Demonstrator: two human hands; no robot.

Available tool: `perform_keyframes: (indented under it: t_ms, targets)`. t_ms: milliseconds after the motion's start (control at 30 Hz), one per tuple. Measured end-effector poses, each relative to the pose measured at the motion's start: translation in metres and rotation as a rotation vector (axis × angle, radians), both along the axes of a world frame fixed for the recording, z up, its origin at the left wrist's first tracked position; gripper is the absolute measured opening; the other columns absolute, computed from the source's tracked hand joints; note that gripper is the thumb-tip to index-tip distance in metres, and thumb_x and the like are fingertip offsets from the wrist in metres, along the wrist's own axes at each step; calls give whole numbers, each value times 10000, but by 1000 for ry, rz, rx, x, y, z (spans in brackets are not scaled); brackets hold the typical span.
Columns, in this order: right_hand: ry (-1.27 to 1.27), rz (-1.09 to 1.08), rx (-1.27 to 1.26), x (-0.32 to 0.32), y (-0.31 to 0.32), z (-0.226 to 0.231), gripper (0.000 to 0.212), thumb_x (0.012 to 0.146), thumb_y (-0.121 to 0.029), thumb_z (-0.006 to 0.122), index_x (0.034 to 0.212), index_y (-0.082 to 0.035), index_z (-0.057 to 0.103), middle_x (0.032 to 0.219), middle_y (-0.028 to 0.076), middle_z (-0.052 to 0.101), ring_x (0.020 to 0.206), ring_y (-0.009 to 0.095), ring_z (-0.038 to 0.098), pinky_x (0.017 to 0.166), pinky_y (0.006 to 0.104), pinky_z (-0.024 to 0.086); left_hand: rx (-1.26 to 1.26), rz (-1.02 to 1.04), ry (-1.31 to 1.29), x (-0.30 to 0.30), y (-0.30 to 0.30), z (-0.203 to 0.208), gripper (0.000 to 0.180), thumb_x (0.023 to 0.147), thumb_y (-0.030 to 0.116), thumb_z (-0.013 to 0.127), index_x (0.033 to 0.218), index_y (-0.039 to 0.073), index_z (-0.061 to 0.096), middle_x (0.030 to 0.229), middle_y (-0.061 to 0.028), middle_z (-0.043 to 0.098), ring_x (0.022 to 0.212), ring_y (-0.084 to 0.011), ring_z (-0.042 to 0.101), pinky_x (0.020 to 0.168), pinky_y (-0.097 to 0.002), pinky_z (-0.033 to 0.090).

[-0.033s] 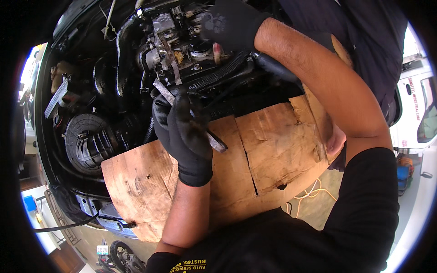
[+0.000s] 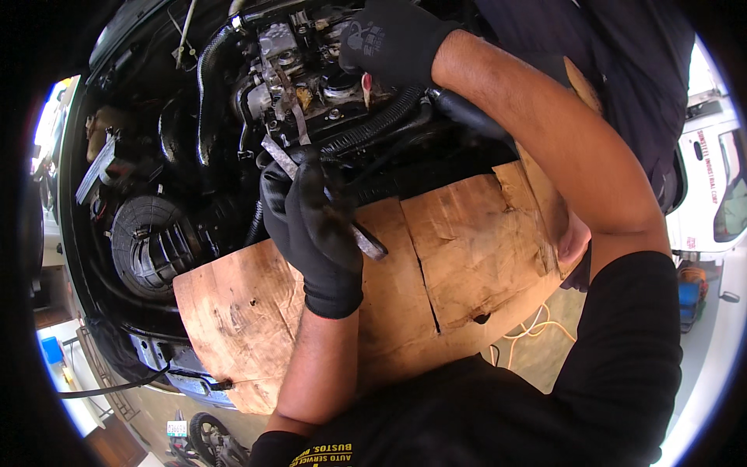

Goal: The person uses a metal bar to pry and adjust components within the car engine bay. A second person assists by applying a substance to the engine area. The camera wearer continues to manipulate engine parts with the bar throughout the clip.

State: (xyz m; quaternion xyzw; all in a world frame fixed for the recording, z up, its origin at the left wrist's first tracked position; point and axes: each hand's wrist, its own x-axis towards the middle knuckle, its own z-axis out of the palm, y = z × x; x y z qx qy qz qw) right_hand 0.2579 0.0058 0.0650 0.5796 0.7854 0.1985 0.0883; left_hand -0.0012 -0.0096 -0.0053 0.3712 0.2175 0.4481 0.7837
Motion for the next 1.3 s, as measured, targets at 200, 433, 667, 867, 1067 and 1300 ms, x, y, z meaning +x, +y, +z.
perform_keyframes:
  t_ms: [200,433,667,867,1067,1300]
  targets:
    - [-176,-12,17,26,-5,-7,112,793,-218,644,731,-202,736,700,58,674,721,290,691,640,465,513,334,97,136,3,3,-5,122,1008,25,576,1124,9,610,1010,-25,649,902,-80,587,798,-240,485]
    - [-151,-153,-71,22,-10,-4,135,794,-218,636,715,-182,739,678,74,668,693,299,687,631,465,517,514,121,290,8,3,-5,117,1005,43,587,1111,11,622,953,-10,633,837,-77,575,749,-235,471]
    - [-87,-196,-45,18,-12,2,125,755,-140,751,876,-158,778,868,72,742,858,292,731,774,439,572,134,-99,81,6,4,3,144,994,19,583,1131,8,625,903,-8,628,792,-63,553,713,-223,452]
    - [-29,-219,-41,0,-12,1,156,816,-172,735,966,-169,777,933,63,720,952,286,693,846,412,559,311,-34,256,8,1,-2,282,1024,230,558,1152,-6,643,891,-17,627,702,-75,551,604,-222,425]
    - [46,-462,5,20,-23,3,207,868,-165,699,1051,-162,795,963,73,774,935,281,761,834,399,602,312,-30,268,5,1,-2,327,1029,233,544,1159,-44,659,937,-38,636,741,-91,568,608,-242,439]
    - [67,-294,-17,4,-1,-1,145,776,-118,774,916,-148,793,883,87,761,872,290,747,823,416,581,484,66,333,5,1,-17,571,1074,415,444,1144,-99,684,1100,-116,598,855,-152,602,701,-280,504]
